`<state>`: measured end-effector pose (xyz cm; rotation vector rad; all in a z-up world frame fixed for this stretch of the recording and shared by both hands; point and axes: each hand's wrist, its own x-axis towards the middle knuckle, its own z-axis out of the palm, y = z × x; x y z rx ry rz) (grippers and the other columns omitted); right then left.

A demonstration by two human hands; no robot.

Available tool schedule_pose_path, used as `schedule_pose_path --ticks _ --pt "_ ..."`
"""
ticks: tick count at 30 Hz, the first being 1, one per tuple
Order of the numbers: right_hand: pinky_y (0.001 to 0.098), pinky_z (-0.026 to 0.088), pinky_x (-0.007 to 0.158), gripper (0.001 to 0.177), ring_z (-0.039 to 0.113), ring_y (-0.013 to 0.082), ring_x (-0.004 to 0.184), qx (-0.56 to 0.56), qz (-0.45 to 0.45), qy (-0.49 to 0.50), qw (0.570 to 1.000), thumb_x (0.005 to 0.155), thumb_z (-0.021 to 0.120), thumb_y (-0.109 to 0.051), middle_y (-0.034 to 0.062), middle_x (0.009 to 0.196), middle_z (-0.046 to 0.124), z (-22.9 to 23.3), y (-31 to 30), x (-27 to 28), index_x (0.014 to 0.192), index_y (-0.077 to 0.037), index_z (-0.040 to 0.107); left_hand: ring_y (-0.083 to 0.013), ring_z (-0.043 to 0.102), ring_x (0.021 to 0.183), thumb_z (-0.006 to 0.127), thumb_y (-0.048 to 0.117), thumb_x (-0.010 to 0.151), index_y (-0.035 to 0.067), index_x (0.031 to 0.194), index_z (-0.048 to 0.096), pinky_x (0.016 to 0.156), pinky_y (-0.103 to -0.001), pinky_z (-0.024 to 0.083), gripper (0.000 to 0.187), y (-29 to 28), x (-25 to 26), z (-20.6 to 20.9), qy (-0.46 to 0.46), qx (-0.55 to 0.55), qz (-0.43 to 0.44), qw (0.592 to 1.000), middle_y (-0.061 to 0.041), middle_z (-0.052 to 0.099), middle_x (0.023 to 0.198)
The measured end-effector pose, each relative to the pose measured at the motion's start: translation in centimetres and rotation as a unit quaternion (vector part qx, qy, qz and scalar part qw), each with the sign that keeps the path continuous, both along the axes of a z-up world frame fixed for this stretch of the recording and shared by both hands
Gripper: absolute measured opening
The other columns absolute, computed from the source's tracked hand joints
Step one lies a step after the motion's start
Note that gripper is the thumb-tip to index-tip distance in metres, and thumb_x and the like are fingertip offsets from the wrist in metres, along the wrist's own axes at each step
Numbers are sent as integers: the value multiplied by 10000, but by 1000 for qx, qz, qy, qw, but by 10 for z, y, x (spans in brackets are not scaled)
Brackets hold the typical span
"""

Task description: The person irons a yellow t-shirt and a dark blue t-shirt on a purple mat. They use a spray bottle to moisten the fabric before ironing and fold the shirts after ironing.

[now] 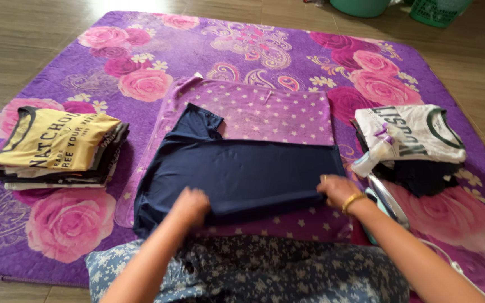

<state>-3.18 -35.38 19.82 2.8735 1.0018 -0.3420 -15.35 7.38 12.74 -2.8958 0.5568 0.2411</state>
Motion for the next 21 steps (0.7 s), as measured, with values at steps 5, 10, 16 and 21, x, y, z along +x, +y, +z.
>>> schedule_pose_path --ticks 5,10,16,21 --pt "385 531 991 456 683 306 1123 206 -3 28 978 691 649 11 97 1178 716 -26 -22 52 1131 -79 730 -369 700 976 661 83 650 46 845 771 977 -505 499 227 39 68 60 -61 -144 21 987 -198 740 911" --pt "426 497 973 509 676 351 1069 116 -31 25 992 714 622 -1 162 1158 708 -12 -51 40 1212 -81 688 -382 707 960 677 75 674 60 929 773 833 -458 576 272 22 50 109 87 -83 16 993 -191 737 948" --pt "366 550 971 509 734 253 1064 -1 -59 217 974 758 551 14 97 1095 776 26 -78 -38 1198 -180 719 -361 721 879 784 222 648 65 948 765 771 -457 575 339 -14 -32 119 282 -77 -88 952 -185 743 901" --pt "323 539 1004 541 693 194 1152 -91 -88 299 946 774 605 -5 49 1165 750 52 -110 -98 1248 -240 714 -320 730 802 752 272 701 53 951 762 694 -450 572 333 -44 -87 93 498 -57 -141 854 -163 749 852"
